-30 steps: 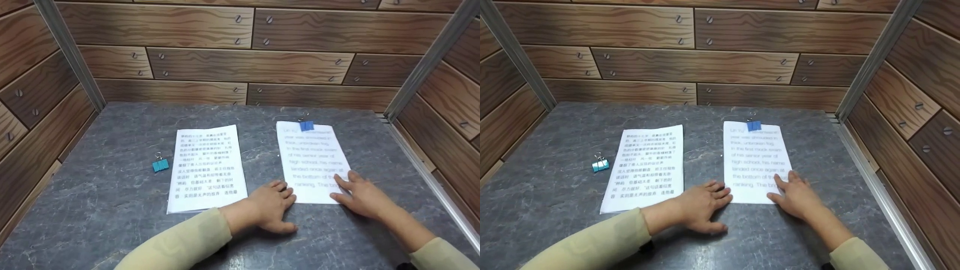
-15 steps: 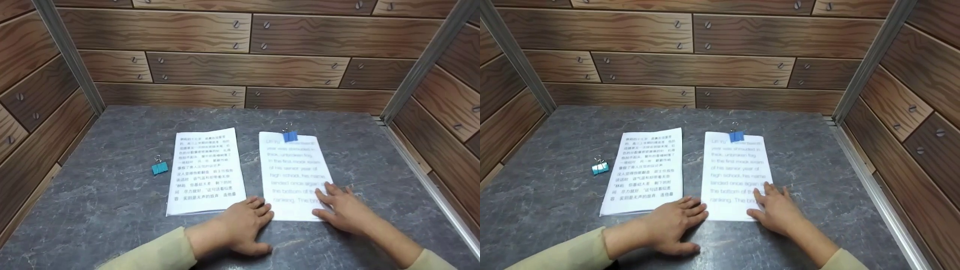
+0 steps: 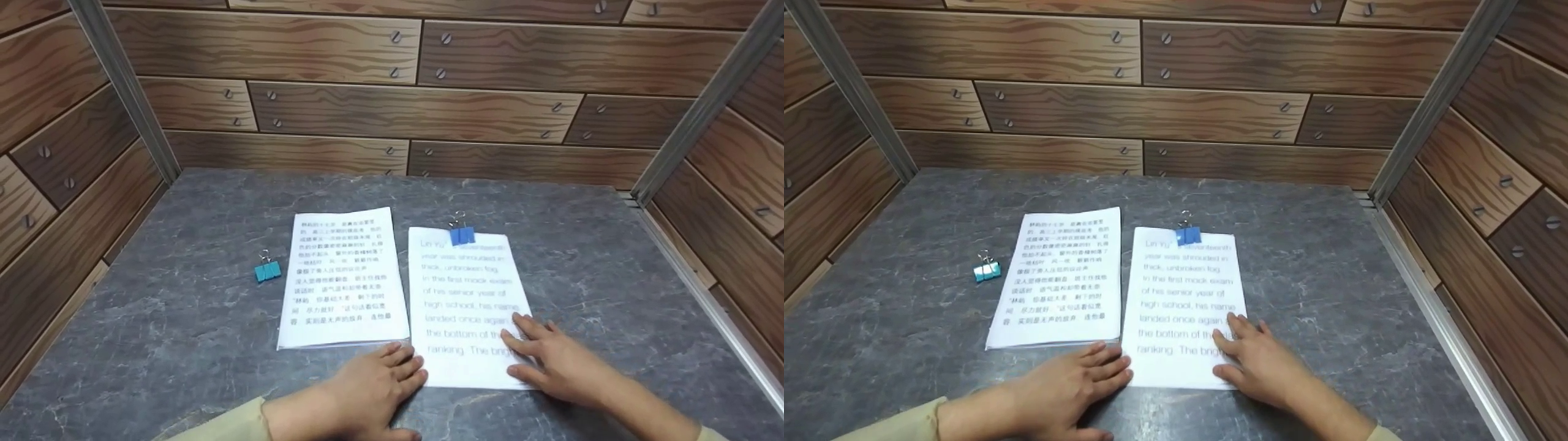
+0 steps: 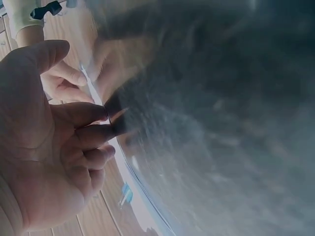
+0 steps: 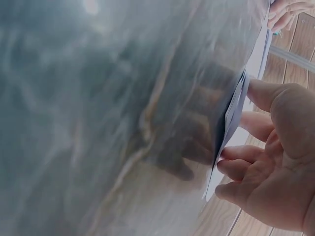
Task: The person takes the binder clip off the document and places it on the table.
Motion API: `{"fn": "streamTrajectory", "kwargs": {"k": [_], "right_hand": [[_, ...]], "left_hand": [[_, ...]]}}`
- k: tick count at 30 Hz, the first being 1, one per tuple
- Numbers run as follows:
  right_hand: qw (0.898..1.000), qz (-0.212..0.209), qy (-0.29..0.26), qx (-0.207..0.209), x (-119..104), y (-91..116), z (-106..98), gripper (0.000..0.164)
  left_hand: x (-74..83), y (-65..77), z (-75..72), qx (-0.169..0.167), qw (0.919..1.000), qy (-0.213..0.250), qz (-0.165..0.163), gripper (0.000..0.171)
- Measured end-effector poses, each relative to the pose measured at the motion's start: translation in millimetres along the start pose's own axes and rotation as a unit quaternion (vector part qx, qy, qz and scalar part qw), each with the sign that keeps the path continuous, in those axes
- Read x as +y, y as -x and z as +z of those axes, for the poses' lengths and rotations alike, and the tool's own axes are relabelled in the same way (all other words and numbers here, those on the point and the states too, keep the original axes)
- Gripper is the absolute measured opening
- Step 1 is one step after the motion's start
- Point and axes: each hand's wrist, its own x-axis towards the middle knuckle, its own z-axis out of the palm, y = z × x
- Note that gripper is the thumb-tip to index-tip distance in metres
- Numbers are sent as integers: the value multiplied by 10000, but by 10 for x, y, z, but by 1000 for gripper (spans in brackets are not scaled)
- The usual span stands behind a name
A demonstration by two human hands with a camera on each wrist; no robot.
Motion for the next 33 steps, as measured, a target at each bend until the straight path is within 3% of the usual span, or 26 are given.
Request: {"fn": "streamTrajectory", "kwargs": {"k": [7, 9, 13, 15, 19, 24, 29, 33], "right_hand": [[9997, -76, -13, -213, -72, 9, 14, 68], [9997, -60, -32, -246, -84, 6, 14, 69], [9995, -29, -117, -278, -89, 3, 9, 70], [9996, -42, -121, -262, -84, 4, 10, 70], [9997, -138, -110, -163, -74, 11, 20, 68], [9997, -150, -93, -163, -73, 3, 26, 69], [9997, -57, -22, -223, -91, -5, -2, 69], [9997, -70, 1, -213, -90, 10, 5, 70]], "left_hand": [[-27, 79, 53, -122, 9996, 171, 204, 85], [-30, 69, 32, 25, 9993, 287, 232, 80], [-66, -9, -115, 633, 9965, 501, 194, 69], [-127, -74, -212, 869, 9952, 452, -5, 68], [-343, -232, -432, 991, 9921, 206, -744, 75], [-762, -465, -616, 1031, 9821, 480, -1501, 79], [-1203, -695, -554, 1185, 9685, 851, -2020, 81], [-1434, -831, -402, 1087, 9584, 1163, -2369, 87]]}}
